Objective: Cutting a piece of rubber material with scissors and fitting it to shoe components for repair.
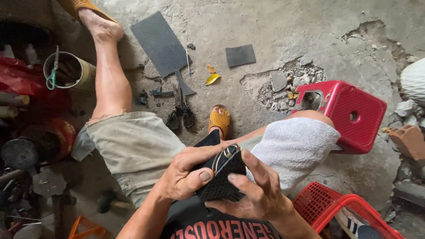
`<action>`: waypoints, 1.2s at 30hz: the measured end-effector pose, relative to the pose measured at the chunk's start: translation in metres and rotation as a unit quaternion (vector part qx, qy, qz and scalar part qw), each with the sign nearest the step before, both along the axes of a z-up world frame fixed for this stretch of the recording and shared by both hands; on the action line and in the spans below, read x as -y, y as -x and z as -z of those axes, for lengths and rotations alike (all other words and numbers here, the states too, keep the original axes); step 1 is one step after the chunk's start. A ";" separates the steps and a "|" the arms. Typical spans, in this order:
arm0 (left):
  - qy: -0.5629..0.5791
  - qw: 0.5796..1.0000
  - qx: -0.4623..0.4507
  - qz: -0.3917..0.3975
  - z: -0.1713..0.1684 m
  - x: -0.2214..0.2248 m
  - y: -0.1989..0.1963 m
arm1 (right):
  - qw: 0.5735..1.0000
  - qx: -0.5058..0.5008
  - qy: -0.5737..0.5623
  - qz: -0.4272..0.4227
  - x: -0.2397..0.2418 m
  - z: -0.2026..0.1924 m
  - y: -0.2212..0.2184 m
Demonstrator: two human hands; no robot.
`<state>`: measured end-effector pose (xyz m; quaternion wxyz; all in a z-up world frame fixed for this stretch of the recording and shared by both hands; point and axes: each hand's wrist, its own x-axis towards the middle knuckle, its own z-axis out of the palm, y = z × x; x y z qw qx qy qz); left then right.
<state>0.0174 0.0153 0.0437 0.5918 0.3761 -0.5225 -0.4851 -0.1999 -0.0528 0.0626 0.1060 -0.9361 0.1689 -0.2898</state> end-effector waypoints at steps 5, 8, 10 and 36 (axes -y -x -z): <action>-0.012 1.000 0.003 0.001 -0.003 0.001 0.001 | 1.000 0.002 -0.013 -0.003 -0.001 0.000 0.001; -0.033 0.999 0.008 -0.005 -0.004 0.000 0.001 | 1.000 -0.006 -0.021 -0.002 0.000 0.002 0.002; -0.047 0.999 0.014 -0.010 -0.002 0.000 0.003 | 0.999 -0.008 -0.032 -0.006 0.002 0.002 0.001; -0.342 0.901 -0.256 -0.081 0.021 0.042 0.002 | 0.885 -0.054 -0.463 -0.010 0.056 -0.001 -0.045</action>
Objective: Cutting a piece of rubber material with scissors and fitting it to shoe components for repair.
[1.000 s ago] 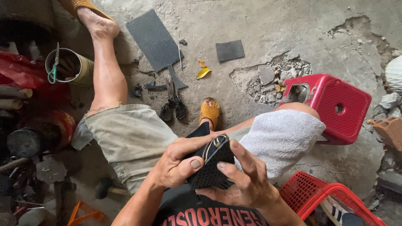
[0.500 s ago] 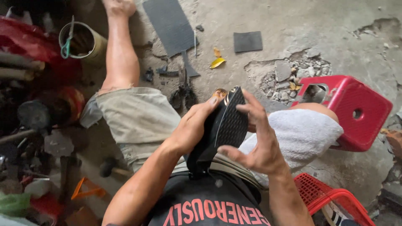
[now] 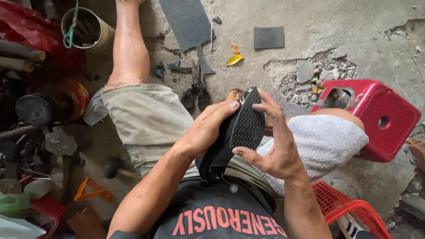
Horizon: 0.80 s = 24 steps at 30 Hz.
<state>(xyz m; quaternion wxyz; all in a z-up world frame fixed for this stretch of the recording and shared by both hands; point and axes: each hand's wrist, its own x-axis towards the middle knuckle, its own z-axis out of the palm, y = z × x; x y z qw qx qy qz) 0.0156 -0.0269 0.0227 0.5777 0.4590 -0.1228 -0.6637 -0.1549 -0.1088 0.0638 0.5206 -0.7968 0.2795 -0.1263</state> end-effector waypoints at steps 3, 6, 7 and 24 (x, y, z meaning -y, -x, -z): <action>0.003 1.000 0.015 0.023 -0.008 -0.001 -0.003 | 1.000 0.011 0.003 -0.003 -0.001 -0.003 0.002; 0.065 0.995 0.059 0.046 -0.013 -0.003 -0.007 | 1.000 0.011 0.022 -0.002 -0.003 -0.007 0.002; 0.065 0.995 0.060 0.046 -0.013 -0.004 -0.007 | 1.000 0.012 0.022 -0.002 -0.003 -0.007 0.003; 0.168 0.963 0.203 0.058 -0.041 -0.027 -0.010 | 0.949 0.069 0.308 -0.009 -0.025 -0.022 0.007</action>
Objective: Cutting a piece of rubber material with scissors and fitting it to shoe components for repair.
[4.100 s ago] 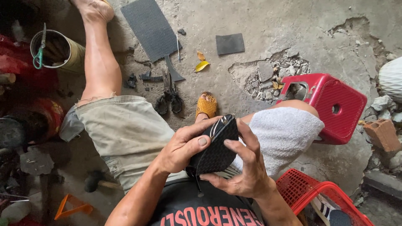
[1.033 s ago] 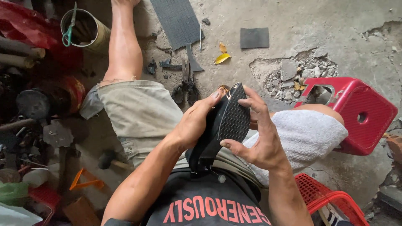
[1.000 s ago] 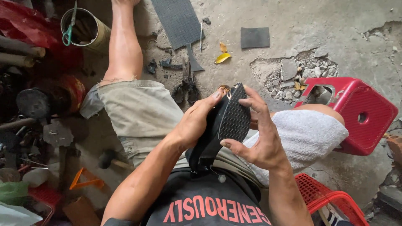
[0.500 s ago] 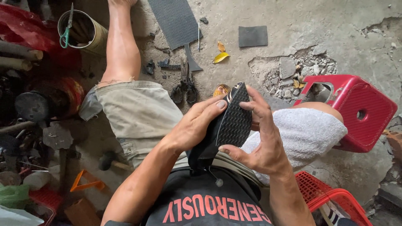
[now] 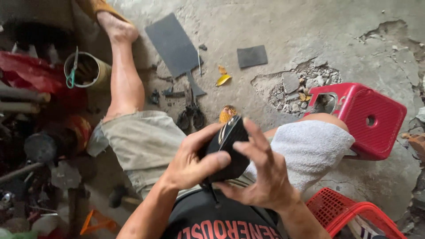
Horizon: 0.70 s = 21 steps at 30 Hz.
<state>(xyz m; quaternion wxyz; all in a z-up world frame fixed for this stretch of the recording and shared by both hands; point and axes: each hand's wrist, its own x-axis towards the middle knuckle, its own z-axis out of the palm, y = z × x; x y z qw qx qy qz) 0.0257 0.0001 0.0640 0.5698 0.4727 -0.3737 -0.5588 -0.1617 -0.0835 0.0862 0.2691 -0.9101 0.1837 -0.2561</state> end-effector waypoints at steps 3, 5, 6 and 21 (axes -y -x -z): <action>0.058 0.993 0.101 -0.026 -0.010 0.001 0.000 | 0.996 0.015 0.083 0.016 -0.007 0.007 -0.003; 0.055 0.992 0.110 -0.029 -0.010 -0.001 -0.001 | 0.995 0.013 0.097 0.022 -0.007 0.009 -0.005; 0.048 0.991 0.119 -0.033 -0.010 -0.002 -0.002 | 0.994 0.010 0.107 0.026 -0.009 0.010 -0.006; 0.099 0.860 -0.441 -0.238 0.075 -0.029 -0.017 | 0.984 0.054 -0.154 -0.075 -0.009 0.002 -0.041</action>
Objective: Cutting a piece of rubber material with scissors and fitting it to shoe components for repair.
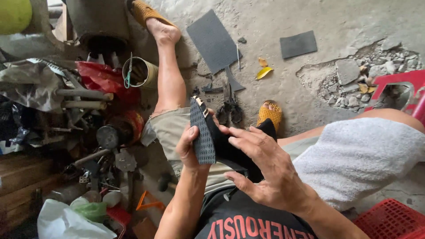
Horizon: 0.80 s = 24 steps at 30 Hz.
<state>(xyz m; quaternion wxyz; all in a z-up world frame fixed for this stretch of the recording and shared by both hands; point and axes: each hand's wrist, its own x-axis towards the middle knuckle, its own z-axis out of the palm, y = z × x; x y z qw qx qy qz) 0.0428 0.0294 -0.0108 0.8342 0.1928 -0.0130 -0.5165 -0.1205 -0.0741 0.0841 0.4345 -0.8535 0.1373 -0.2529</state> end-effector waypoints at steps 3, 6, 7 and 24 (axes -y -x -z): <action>-0.030 0.997 0.073 0.015 -0.016 0.005 -0.002 | 1.000 0.007 -0.005 0.015 -0.002 -0.001 -0.003; -0.155 0.972 0.177 -0.019 -0.006 -0.006 0.000 | 0.999 0.019 -0.022 0.046 0.000 -0.001 -0.003; -0.154 0.972 0.175 -0.020 -0.011 -0.007 0.001 | 0.999 0.017 -0.021 0.045 0.001 0.004 0.000; -0.147 0.805 0.563 0.116 -0.064 0.008 0.011 | 0.968 -0.073 0.241 -0.014 0.017 0.015 0.019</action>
